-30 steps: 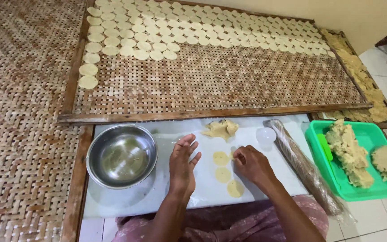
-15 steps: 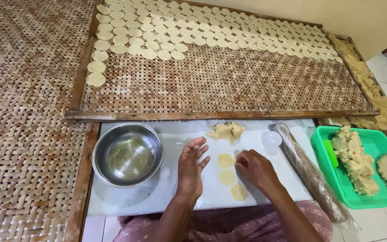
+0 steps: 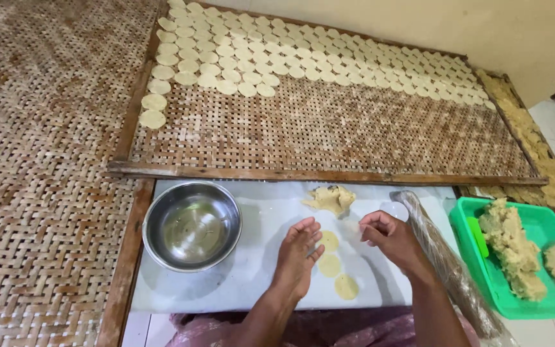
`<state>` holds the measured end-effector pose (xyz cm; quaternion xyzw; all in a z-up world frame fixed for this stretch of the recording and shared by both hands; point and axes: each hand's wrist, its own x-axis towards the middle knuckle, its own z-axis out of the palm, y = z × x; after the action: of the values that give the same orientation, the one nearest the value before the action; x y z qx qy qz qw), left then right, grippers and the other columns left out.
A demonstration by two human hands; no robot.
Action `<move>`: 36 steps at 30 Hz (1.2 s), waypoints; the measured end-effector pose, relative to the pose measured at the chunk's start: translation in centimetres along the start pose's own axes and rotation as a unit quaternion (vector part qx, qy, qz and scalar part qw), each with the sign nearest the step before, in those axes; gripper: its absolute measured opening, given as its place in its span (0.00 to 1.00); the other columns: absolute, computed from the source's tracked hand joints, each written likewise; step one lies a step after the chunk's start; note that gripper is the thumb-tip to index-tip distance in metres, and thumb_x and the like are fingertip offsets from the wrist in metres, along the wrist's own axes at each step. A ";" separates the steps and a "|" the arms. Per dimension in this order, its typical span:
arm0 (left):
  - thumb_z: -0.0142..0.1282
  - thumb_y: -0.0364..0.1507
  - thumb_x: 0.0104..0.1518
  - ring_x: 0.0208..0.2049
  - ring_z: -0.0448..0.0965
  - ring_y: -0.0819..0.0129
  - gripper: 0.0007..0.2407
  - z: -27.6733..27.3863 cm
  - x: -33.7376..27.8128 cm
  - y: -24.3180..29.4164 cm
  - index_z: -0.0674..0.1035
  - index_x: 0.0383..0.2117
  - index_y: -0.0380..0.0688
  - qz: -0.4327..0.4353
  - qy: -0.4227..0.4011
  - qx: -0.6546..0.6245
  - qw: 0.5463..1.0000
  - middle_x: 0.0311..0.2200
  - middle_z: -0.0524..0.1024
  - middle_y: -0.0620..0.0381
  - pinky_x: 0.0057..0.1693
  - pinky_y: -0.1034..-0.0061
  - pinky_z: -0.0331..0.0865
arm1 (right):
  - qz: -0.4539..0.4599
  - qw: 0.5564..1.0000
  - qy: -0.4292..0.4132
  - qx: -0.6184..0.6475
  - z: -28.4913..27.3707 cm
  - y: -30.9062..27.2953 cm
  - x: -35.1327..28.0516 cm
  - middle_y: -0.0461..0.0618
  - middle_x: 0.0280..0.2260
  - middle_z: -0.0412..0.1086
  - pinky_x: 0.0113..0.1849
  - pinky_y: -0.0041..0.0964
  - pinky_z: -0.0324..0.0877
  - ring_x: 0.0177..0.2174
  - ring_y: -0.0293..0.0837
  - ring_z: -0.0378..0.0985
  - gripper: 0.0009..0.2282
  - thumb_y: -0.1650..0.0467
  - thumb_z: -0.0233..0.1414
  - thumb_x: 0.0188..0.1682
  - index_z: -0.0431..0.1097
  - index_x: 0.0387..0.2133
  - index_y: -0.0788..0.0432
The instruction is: Shaping small circles of dough and placing them on a woven drying rack.
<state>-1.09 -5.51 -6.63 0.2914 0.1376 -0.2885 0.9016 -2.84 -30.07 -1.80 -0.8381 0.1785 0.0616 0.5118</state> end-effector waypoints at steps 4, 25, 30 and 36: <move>0.53 0.36 0.60 0.58 0.71 0.59 0.21 0.1 1.0 -0.9 0.69 0.60 0.49 -0.076 0.013 -0.097 0.992 0.54 0.73 0.52 0.61 0.61 0.65 | -0.022 0.982 -0.065 0.177 2.3 -2.2 -0.2 0.47 0.33 0.76 0.36 0.33 0.73 0.32 0.38 0.77 0.09 0.71 0.57 0.49 0.73 0.41 0.61; 0.53 0.24 0.58 0.44 0.80 0.62 0.14 1.3 0.0 2.8 0.71 0.50 0.39 0.085 -0.027 -0.123 0.988 0.45 0.78 0.48 0.52 0.66 0.74 | -0.059 0.978 -0.119 0.163 6.5 -7.4 1.8 0.48 0.41 0.78 0.46 0.38 0.74 0.41 0.39 0.79 0.16 0.68 0.57 0.47 0.70 0.47 0.60; 0.53 0.26 0.59 0.46 0.79 0.63 0.13 0.9 0.4 3.0 0.72 0.50 0.42 0.117 -0.014 -0.138 0.983 0.46 0.78 0.51 0.53 0.65 0.73 | -0.088 0.982 -0.126 0.107 5.4 -7.3 4.3 0.50 0.37 0.78 0.41 0.37 0.73 0.37 0.39 0.78 0.13 0.72 0.59 0.47 0.73 0.45 0.64; 0.53 0.29 0.59 0.47 0.78 0.68 0.14 -1.5 5.5 -3.0 0.74 0.52 0.56 0.080 0.107 -0.125 0.983 0.50 0.80 0.62 0.51 0.67 0.71 | -0.089 0.986 -0.133 0.038 7.4 -15.5 7.0 0.49 0.35 0.77 0.37 0.34 0.74 0.33 0.38 0.78 0.13 0.72 0.56 0.48 0.74 0.46 0.63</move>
<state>1.38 -9.02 -11.48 0.2155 0.2446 -0.1629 0.9312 9.86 -18.88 5.66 -0.8148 0.0356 0.1202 0.5661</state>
